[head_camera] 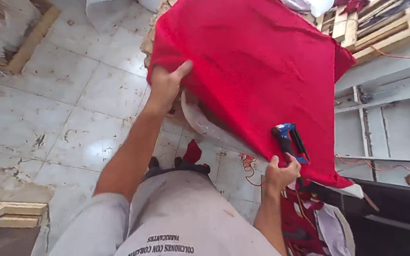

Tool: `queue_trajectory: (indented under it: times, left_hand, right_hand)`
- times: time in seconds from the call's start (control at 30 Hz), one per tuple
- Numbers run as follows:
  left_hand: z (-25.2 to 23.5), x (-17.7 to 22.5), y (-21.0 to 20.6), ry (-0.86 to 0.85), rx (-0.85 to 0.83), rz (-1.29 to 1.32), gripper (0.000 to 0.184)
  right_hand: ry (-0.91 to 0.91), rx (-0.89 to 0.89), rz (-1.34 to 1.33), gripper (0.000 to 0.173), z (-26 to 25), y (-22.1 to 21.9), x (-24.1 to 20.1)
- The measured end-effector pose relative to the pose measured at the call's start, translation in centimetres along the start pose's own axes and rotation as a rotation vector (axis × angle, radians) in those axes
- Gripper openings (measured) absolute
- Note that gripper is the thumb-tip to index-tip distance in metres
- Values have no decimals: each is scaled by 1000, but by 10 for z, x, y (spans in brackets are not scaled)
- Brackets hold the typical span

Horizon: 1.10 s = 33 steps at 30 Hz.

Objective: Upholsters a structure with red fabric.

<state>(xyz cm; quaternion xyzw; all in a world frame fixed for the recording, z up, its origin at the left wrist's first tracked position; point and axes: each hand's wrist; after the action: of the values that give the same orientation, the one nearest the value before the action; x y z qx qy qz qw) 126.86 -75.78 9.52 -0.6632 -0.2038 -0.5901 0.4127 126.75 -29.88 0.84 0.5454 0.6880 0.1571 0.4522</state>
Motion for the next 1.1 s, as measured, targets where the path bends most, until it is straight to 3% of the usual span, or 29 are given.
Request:
queue_trajectory:
  times: [0.13,0.27,0.37,0.5,0.6,0.67,0.77,0.87,1.0,1.1]
  left_hand:
    - [-27,42,-9,-103,-179,3,37]
    - [-23,34,28,-42,-172,-50,36]
    - [-2,-1,75,65,-126,-78,39]
    - [6,-87,130,376,0,-20,34]
    - [14,-152,132,652,123,239,36]
    - [25,-178,117,764,175,426,45]
    - [51,-195,86,810,162,540,76]
    - [78,-199,57,732,144,561,91]
    - [116,-200,32,605,194,566,80]
    - [150,-195,6,559,211,514,59]
  right_hand:
    - [-30,-23,-171,46,51,-18,-52]
    - [-28,-36,-204,42,73,-18,-70]
    - [-71,-53,-247,36,84,-8,-62]
    - [-369,-105,-323,32,102,5,-26]
    - [-647,0,-360,29,97,17,21]
    - [-735,138,-361,29,77,28,55]
    - [-531,183,-166,34,32,48,95]
    - [-216,37,7,37,-21,45,102]
    - [15,-301,145,58,-81,3,102]
    - [128,-357,207,67,-95,-19,118]
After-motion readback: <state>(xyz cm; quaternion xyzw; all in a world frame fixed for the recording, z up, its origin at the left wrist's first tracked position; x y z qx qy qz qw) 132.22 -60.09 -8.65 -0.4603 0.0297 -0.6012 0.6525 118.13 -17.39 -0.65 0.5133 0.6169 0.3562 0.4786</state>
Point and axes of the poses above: each hand's wrist, its own z-axis away from the middle knuckle, its own y-axis out of the back of the hand, x = y × z, and after that the axes turned 15 degrees about x, right-handed
